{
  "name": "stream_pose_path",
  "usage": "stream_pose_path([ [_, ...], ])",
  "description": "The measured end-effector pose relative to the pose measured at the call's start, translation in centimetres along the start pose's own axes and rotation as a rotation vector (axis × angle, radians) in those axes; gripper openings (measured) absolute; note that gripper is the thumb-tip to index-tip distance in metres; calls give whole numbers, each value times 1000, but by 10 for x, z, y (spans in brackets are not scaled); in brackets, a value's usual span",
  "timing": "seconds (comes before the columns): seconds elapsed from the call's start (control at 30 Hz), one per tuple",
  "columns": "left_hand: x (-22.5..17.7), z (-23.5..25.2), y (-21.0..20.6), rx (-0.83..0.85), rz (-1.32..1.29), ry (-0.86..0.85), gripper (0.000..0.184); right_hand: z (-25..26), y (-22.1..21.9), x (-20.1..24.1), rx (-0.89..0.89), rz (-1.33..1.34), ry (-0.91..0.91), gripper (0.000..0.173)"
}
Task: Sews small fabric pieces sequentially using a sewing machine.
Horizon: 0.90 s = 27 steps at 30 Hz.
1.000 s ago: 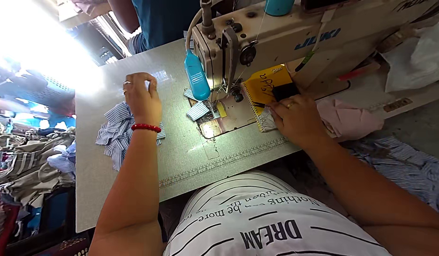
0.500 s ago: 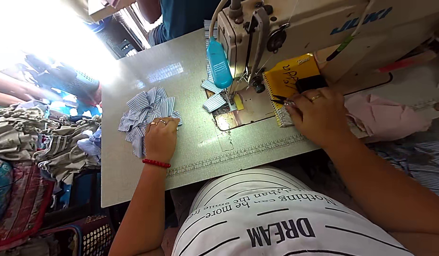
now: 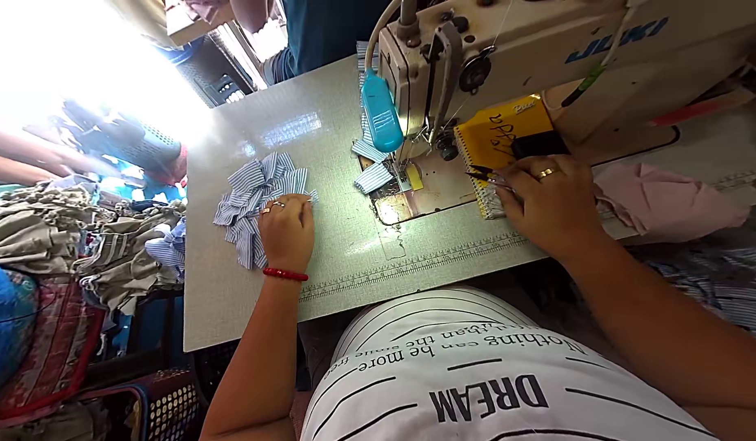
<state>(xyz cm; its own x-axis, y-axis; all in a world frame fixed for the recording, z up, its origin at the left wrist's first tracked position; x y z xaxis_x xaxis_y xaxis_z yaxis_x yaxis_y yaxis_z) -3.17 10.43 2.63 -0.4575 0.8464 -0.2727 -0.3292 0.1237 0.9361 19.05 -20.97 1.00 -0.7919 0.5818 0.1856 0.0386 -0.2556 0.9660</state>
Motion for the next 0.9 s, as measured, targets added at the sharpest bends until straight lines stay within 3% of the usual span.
stream_pose_path([
  [0.1, -6, -4, 27, -89, -329, 35, 25, -5, 13, 12, -91, 94, 36, 36],
  [0.17, -14, -9, 35, -103, -657, 59, 35, -8, 22, 29, -143, 257, 62, 33],
  [0.3, -51, -21, 24, 30, -1052, 19, 41, -3, 22, 79, -48, 749, 130, 27],
  [0.43, -82, -29, 6, 179, -1103, -64, 42, 11, 9, 122, 126, 1091, 143, 37],
  [0.57, -98, -30, -2, 220, -1074, -126, 39, 17, 1, 131, 159, 1230, 55, 12],
  [0.73, -98, -41, -24, 246, -1069, 113, 33, 15, -9, 121, 35, 1253, -39, 10],
  [0.9, -96, -47, -42, 228, -1291, 273, 5, 10, -24, 116, 38, 1269, -112, 10],
])
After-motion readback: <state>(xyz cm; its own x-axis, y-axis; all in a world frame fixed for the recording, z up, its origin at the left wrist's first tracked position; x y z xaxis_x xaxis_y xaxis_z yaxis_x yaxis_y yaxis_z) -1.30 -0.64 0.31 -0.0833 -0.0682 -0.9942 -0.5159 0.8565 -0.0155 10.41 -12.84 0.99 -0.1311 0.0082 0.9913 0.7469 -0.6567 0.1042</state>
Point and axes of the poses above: each hand's wrist, its own z-axis towards the middle knuckle, its own y-axis out of the back of the hand, x = y × z, the point moved 6 cm from there along z, towards the middle knuckle, and after that the axes turned 7 degrees about x, right-handed, at the moved point
